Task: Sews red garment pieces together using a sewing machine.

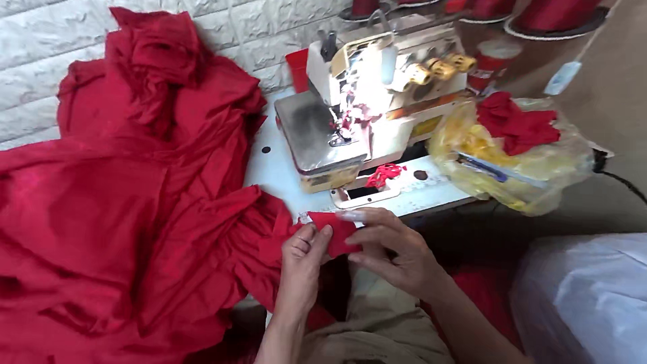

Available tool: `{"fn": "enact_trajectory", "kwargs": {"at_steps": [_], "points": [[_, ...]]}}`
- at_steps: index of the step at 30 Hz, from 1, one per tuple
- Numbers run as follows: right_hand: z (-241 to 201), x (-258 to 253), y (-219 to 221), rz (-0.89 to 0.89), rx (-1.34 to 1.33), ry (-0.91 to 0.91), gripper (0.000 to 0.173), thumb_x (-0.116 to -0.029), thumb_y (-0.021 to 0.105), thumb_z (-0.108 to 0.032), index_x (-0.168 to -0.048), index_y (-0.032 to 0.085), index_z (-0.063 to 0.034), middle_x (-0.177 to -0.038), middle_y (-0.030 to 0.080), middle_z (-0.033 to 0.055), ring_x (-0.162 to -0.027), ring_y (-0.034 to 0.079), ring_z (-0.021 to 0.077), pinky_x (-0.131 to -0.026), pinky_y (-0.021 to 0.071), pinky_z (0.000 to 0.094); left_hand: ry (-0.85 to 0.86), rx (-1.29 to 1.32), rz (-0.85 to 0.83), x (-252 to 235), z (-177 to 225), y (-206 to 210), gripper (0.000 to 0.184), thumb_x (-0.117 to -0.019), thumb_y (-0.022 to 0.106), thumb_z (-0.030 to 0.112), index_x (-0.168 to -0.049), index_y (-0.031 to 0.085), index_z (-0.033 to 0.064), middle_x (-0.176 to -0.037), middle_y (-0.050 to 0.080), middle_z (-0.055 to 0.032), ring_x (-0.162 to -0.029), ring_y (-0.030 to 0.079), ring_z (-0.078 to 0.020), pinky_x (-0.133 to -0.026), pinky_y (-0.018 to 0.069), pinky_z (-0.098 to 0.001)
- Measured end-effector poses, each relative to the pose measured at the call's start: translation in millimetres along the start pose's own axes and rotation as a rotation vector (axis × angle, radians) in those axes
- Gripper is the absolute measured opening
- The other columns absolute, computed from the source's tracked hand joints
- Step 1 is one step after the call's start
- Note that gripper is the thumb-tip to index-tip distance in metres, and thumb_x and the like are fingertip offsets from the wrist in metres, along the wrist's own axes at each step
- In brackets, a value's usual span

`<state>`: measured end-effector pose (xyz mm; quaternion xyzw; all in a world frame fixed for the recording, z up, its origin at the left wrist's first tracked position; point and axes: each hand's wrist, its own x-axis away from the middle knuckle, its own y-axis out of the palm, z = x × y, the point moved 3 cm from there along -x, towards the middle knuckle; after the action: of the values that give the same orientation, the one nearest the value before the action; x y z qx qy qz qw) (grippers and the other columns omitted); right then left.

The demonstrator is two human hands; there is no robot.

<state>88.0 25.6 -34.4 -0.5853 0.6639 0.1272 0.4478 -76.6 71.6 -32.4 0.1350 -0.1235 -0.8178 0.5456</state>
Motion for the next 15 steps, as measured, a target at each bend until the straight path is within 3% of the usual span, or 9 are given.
{"fn": "enact_trajectory", "kwargs": {"at_steps": [2,4,5,7,10,13,15], "points": [[4.1,0.3,0.8,0.107,-0.089,0.116,0.021,-0.1013,0.065,-0.028,-0.115,0.068,-0.0118,-0.125,0.069,0.0030,-0.117,0.064,0.0098,-0.097,0.0556,0.0262,0.041,-0.005,-0.011,1.1,-0.1,-5.1,0.015,-0.1034,0.051,0.002,-0.108,0.064,-0.0033,-0.092,0.073,-0.0052,-0.083,0.072,-0.0115,-0.078,0.0619,-0.0308],[9.0,0.0,3.7,0.130,-0.105,0.279,0.027,-0.1038,0.059,-0.029,-0.115,0.069,-0.0059,-0.114,0.071,0.0018,-0.093,0.066,0.0007,-0.077,0.0568,0.0168,0.076,0.003,-0.054,2.5,0.8,-8.2,0.019,-0.1033,0.051,0.000,-0.118,0.061,-0.0048,-0.097,0.074,-0.0059,-0.087,0.073,-0.0128,-0.081,0.0623,-0.0326],[12.0,-0.6,5.7,0.087,-0.129,0.342,0.033,-0.1057,0.054,-0.031,-0.115,0.070,-0.0040,-0.111,0.071,0.0014,-0.087,0.066,-0.0003,-0.073,0.0564,0.0165,0.093,-0.008,-0.078,2.9,0.8,-9.2,0.020,-0.1030,0.051,0.000,-0.120,0.061,-0.0046,-0.097,0.074,-0.0048,-0.087,0.072,-0.0120,-0.081,0.0619,-0.0318],[15.8,-2.4,10.7,0.003,-0.272,0.383,0.036,-0.1080,0.049,-0.031,-0.111,0.070,-0.0017,-0.106,0.071,-0.0004,-0.089,0.065,-0.0016,-0.077,0.0557,0.0165,0.114,-0.044,-0.116,3.7,0.0,-9.9,0.021,-0.1024,0.052,0.000,-0.121,0.061,-0.0039,-0.097,0.074,-0.0021,-0.087,0.072,-0.0094,-0.080,0.0610,-0.0291],[15.6,-3.3,17.0,0.034,-0.427,0.376,0.028,-0.1057,0.053,-0.022,-0.102,0.071,-0.0003,-0.100,0.070,-0.0007,-0.089,0.065,-0.0010,-0.078,0.0562,0.0170,0.126,-0.074,-0.144,4.5,-2.4,-9.5,0.025,-0.1017,0.053,-0.002,-0.125,0.060,-0.0057,-0.099,0.075,-0.0021,-0.090,0.072,-0.0091,-0.082,0.0612,-0.0289],[16.3,-1.7,14.0,0.016,-0.397,0.385,0.021,-0.1024,0.057,-0.016,-0.097,0.071,-0.0006,-0.098,0.069,0.0004,-0.089,0.064,-0.0001,-0.079,0.0551,0.0167,0.127,-0.150,-0.128,4.4,-2.1,-11.0,0.026,-0.1014,0.052,-0.002,-0.126,0.057,-0.0087,-0.097,0.074,-0.0040,-0.088,0.072,-0.0095,-0.080,0.0607,-0.0284],[16.1,-0.6,10.2,0.012,-0.348,0.392,0.019,-0.0994,0.062,-0.015,-0.091,0.072,-0.0017,-0.094,0.069,-0.0006,-0.086,0.063,-0.0018,-0.076,0.0540,0.0144,0.173,-0.340,-0.088,7.3,2.5,-9.4,0.028,-0.1009,0.056,0.000,-0.128,0.057,-0.0096,-0.097,0.074,-0.0048,-0.086,0.071,-0.0075,-0.079,0.0600,-0.0252]]}}
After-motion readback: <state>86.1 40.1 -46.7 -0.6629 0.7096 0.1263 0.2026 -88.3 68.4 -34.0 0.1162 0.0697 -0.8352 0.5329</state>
